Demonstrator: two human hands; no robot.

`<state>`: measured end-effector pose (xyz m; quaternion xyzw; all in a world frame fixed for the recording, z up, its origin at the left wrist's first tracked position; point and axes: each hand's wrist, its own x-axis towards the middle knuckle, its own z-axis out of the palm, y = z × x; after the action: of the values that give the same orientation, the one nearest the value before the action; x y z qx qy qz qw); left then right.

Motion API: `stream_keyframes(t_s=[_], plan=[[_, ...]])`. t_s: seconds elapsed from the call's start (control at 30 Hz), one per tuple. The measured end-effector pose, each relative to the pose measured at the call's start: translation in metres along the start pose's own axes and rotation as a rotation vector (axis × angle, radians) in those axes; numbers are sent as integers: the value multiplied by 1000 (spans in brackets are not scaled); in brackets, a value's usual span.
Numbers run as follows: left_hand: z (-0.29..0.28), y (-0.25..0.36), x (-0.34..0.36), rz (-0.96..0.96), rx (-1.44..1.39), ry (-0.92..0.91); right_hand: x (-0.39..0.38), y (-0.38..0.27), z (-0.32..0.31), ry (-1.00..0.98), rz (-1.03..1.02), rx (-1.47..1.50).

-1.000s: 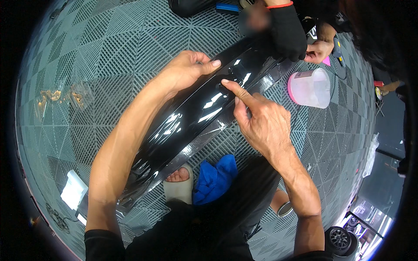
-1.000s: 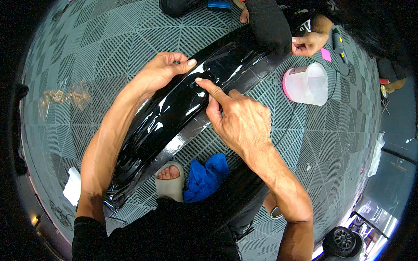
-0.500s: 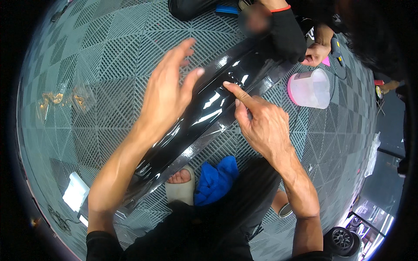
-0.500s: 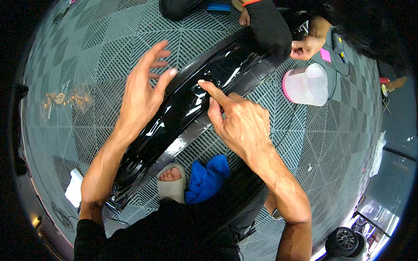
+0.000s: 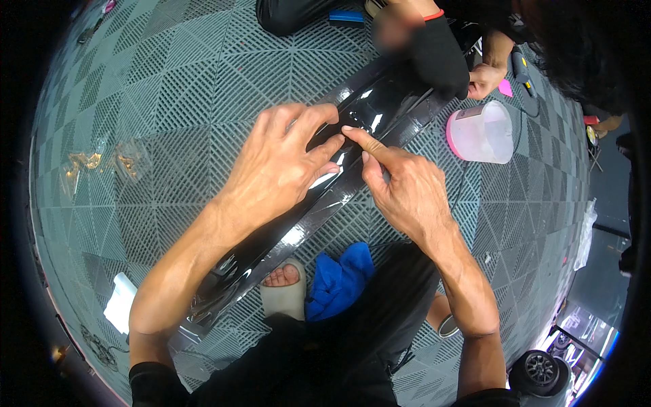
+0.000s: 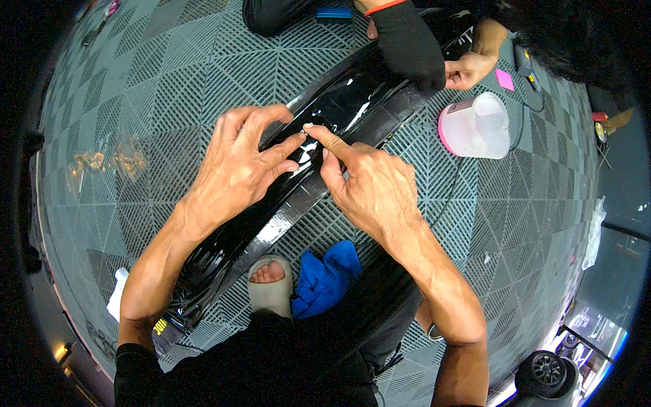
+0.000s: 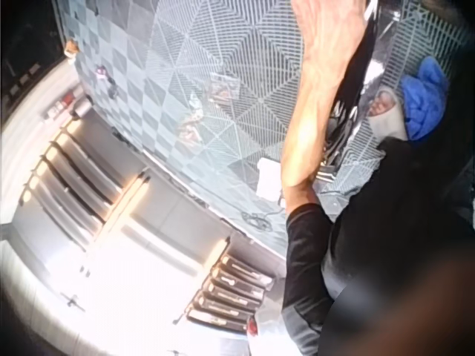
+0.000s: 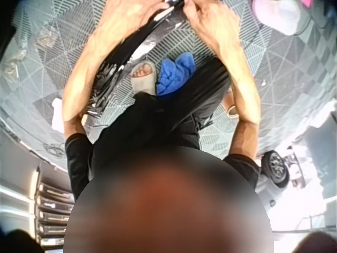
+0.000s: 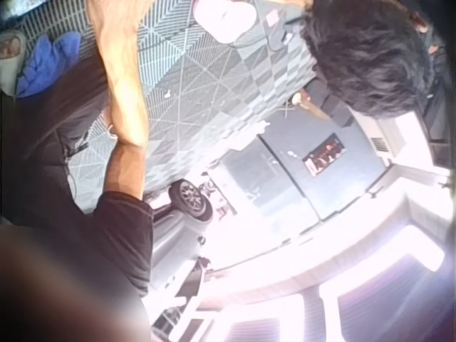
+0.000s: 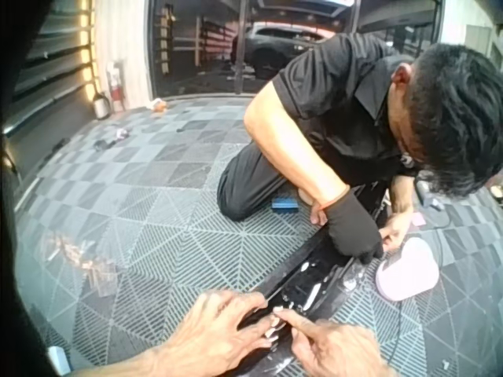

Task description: The person applies a clear protective film to a black car part using a squeegee and fingers to smooth out bubbles and ensure adhesion. They repeatedly press and rub the film along the surface, occasionally lifting edges to adjust placement.

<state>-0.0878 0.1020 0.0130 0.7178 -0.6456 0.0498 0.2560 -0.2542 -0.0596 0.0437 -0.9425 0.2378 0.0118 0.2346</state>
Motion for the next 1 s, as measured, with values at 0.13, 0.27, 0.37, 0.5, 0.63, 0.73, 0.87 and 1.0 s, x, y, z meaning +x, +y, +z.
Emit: stream_keyframes(t_s=[0.13,0.27,0.37,0.5,0.63,0.73,0.87,1.0], plan=[[1,1,-2,41,60,-36,2,2,5,93,-51,-1],[-1,-1,-4,29,53,-44,2,2,3,69,-44,-19],[0,-1,-5,27,63,-54,1,2,0,11,-4,-38],[1,-1,-6,4,45,-60,3,0,1,50,-42,-2],[3,-2,-5,-5,39,-56,3,-1,1,33,-38,3],[4,-1,-4,17,78,-57,2,-2,-1,-10,-12,-9],[3,-1,-4,9,70,-58,2,-1,-3,-11,-71,34],[3,-1,-5,11,63,-62,2,3,-2,-7,-20,368]])
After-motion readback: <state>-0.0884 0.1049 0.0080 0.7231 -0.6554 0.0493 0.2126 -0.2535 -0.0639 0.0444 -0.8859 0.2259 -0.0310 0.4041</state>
